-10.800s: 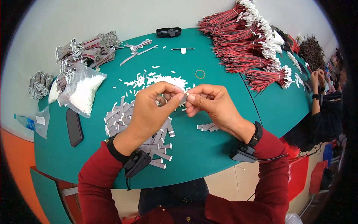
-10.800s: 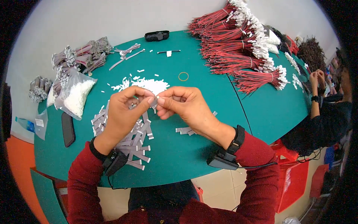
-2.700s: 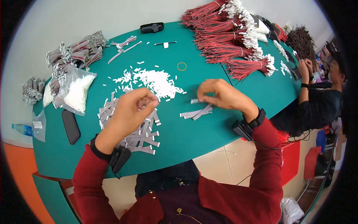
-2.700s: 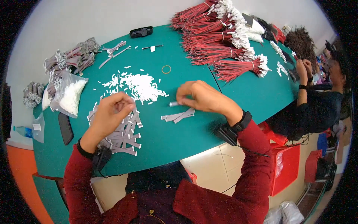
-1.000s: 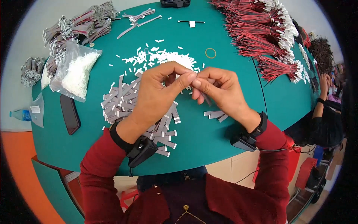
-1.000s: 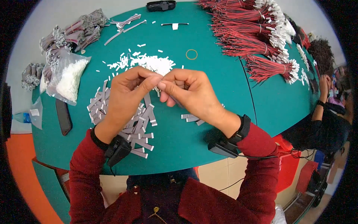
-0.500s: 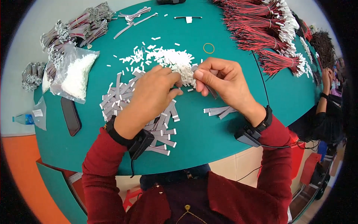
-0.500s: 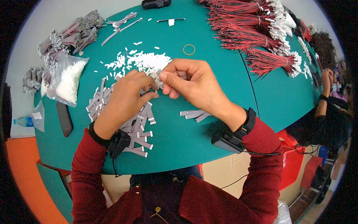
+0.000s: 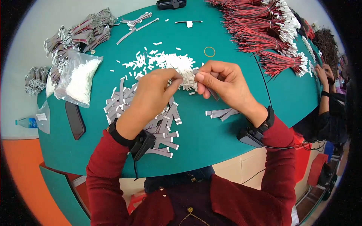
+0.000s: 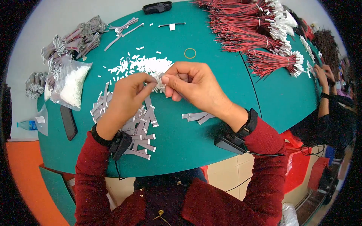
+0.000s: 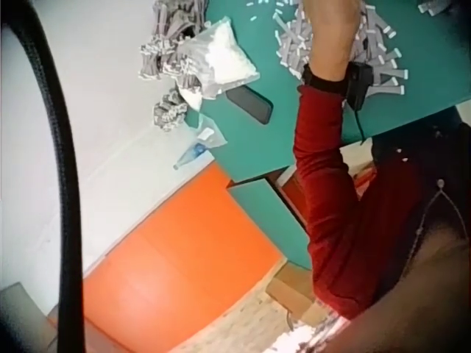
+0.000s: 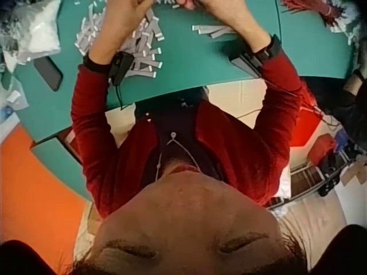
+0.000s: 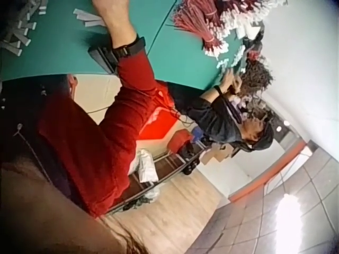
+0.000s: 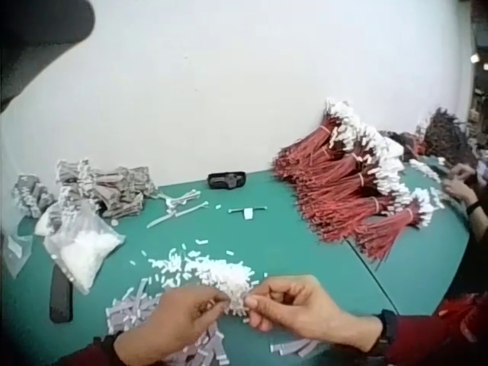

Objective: Assembling small electronic connectors by manually attaching white plastic parts to metal pins on a workbench.

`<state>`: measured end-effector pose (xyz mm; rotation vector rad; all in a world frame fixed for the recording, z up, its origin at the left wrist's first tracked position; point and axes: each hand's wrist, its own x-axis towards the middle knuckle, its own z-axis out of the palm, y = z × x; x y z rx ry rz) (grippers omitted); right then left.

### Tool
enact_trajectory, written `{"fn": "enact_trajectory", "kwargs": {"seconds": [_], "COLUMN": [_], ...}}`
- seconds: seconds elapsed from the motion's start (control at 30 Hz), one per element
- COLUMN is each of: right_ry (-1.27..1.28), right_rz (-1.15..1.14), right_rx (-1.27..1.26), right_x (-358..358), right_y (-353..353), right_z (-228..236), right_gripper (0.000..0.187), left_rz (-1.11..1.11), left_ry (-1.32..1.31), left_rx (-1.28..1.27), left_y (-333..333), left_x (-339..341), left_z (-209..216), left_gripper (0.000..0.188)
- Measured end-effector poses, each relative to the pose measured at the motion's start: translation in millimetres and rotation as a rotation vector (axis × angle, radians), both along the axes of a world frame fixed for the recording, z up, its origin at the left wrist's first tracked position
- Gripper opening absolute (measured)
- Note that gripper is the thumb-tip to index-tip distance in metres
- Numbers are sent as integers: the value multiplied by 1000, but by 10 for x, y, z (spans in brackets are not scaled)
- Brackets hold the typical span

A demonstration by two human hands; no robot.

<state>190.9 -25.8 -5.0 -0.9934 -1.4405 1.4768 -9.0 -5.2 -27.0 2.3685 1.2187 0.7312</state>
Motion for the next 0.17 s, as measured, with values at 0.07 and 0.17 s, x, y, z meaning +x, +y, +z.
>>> {"fn": "enact_trajectory", "kwargs": {"seconds": [0.07, 0.17], "right_ry": [-29, -6], "right_rz": [15, 62], "right_rx": [-54, -79], "right_x": [9, 36], "right_y": [1, 8], "right_z": [32, 14], "right_gripper": [12, 12], "left_rz": [-28, -46], "left_ry": [-438, -794], "left_rx": [-446, -915], "left_y": [37, 70], "left_x": [-35, -84], "left_z": [31, 147], "left_gripper": [10, 12]}}
